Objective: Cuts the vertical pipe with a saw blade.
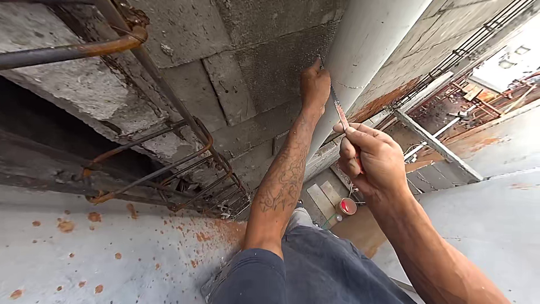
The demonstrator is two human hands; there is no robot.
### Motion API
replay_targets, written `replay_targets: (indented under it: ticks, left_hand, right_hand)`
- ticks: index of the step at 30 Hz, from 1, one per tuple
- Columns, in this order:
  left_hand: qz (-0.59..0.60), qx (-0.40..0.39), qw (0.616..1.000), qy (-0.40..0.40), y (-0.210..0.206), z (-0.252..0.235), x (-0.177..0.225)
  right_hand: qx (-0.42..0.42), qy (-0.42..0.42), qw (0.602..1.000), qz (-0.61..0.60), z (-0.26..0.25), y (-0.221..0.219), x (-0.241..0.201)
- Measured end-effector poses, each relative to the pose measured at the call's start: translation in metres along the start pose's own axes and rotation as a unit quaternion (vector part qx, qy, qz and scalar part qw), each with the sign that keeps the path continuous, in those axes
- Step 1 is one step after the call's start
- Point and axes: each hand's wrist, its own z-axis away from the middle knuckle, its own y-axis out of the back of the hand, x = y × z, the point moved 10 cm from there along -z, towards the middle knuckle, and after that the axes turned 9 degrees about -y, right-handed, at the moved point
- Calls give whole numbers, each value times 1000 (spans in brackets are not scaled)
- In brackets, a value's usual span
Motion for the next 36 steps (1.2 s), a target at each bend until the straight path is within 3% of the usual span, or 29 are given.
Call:
replay_targets:
  ticks: [4,9,18,23,27,32,36]
  left_hand:
    - [-84,5,996,-20,7,11,9]
    - [-90,2,996,-8,12,11,14]
    - [-38,17,999,-8,6,42,15]
    - [-14,19,999,29,4,12,5]
    - [34,31,999,4,4,44,9]
    - [15,19,999,39,2,10,0]
    - [49,23,998,10,5,49,6]
  right_hand:
    - [26,-11,999,-29,-2,-5,1]
    - [29,-10,999,-35,-2,-10,-2]
    - [15,31,999,33,30,2,-6]
    - [8,61,995,72,11,-20,-22]
    - [15,48,997,57,33,-4,-7]
    - [3,79,992,97,10,-23,-17]
    - [9,68,995,78,37,-8,-1]
